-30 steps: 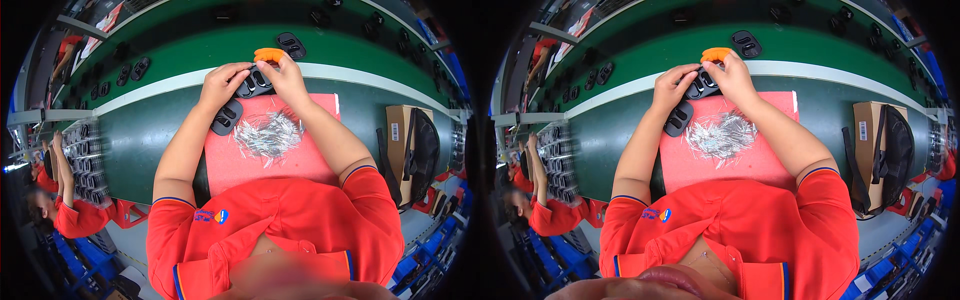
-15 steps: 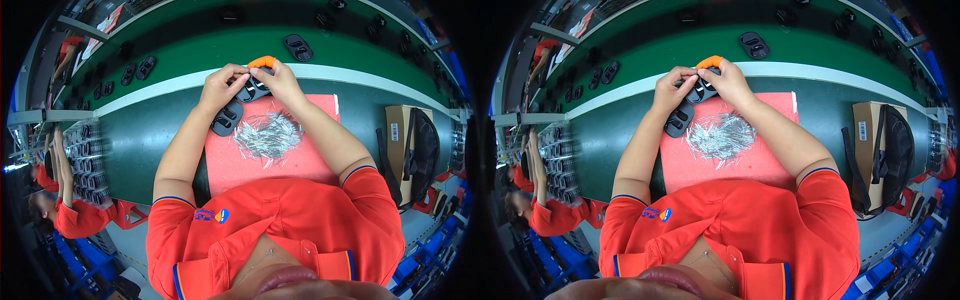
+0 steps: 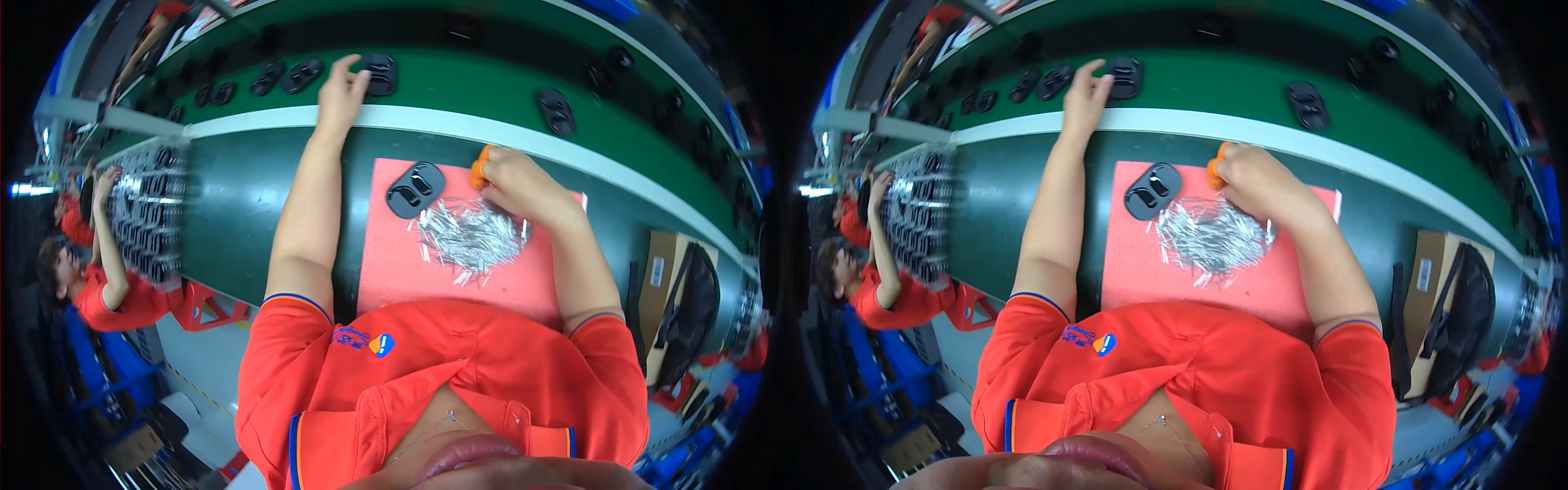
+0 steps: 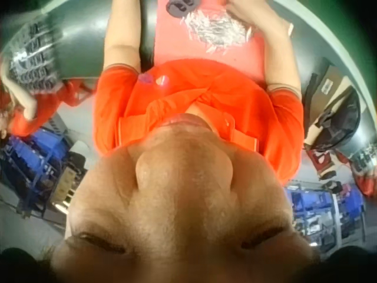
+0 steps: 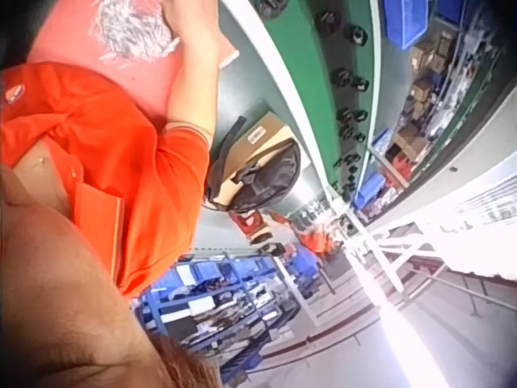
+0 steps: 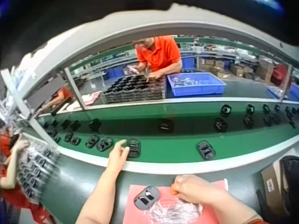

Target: Assembling pins into plastic housings for electronic components on a factory assembly line.

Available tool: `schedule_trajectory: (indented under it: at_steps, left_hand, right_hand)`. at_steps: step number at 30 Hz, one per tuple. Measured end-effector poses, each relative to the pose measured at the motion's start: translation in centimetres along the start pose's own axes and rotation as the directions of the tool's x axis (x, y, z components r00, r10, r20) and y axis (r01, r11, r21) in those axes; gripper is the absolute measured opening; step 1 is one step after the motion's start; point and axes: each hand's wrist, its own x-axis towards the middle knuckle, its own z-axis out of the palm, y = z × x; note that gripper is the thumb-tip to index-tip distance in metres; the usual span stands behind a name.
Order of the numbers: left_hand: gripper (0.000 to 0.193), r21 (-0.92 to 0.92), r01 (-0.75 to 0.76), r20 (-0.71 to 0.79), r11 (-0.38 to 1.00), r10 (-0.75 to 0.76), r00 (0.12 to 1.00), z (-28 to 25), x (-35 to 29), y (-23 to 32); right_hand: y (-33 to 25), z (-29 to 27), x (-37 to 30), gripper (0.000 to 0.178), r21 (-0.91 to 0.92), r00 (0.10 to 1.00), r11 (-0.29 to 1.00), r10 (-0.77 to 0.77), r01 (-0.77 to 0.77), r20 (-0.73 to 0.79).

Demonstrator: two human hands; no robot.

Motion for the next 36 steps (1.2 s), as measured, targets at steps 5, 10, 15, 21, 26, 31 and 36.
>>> schedule_trajectory:
  at_steps: [5,10,15,21,26,31,36]
  left_hand:
    - [0.04,-0.019,0.109,0.119,0.994,-0.105,0.987,-1.3,1.1,1.1]
    - [0.049,0.436,-0.007,-0.263,0.9,0.135,0.955,-4.9,1.0,-7.0]
    - [0.054,0.614,0.063,-0.101,0.787,-0.001,0.995,-3.0,1.0,-5.3]
    - [0.057,0.445,0.264,-0.134,0.856,-0.228,0.964,-2.7,1.0,-1.9]
    - [0.025,0.548,0.094,-0.162,0.831,-0.005,0.987,-2.6,1.1,-2.9]
    - [0.021,0.231,0.071,-0.127,0.97,-0.043,0.991,-2.0,0.6,-0.4]
    - [0.018,-0.205,-0.114,0.004,0.972,0.118,0.993,0.9,-2.6,7.2]
  right_hand:
    - [0.1,0.9,-0.5,0.019,-0.175,1.0,0.985,0.009,-0.011,-0.011]
    - [0.3,1.0,0.4,0.018,0.078,0.997,0.994,0.071,-0.07,-0.009]
    - [0.8,1.1,1.5,0.021,0.355,0.963,0.897,0.263,-0.264,0.051]
    - [2.6,3.7,2.8,0.032,0.786,0.875,0.559,0.483,-0.265,-0.048]
    - [2.9,3.5,3.3,0.032,0.875,0.826,0.482,0.51,-0.045,-0.239]
    - [3.1,2.7,3.0,0.032,0.877,0.728,0.48,0.592,0.026,-0.345]
    - [3.0,2.0,2.9,0.026,0.852,0.578,0.472,0.639,0.227,-0.508]
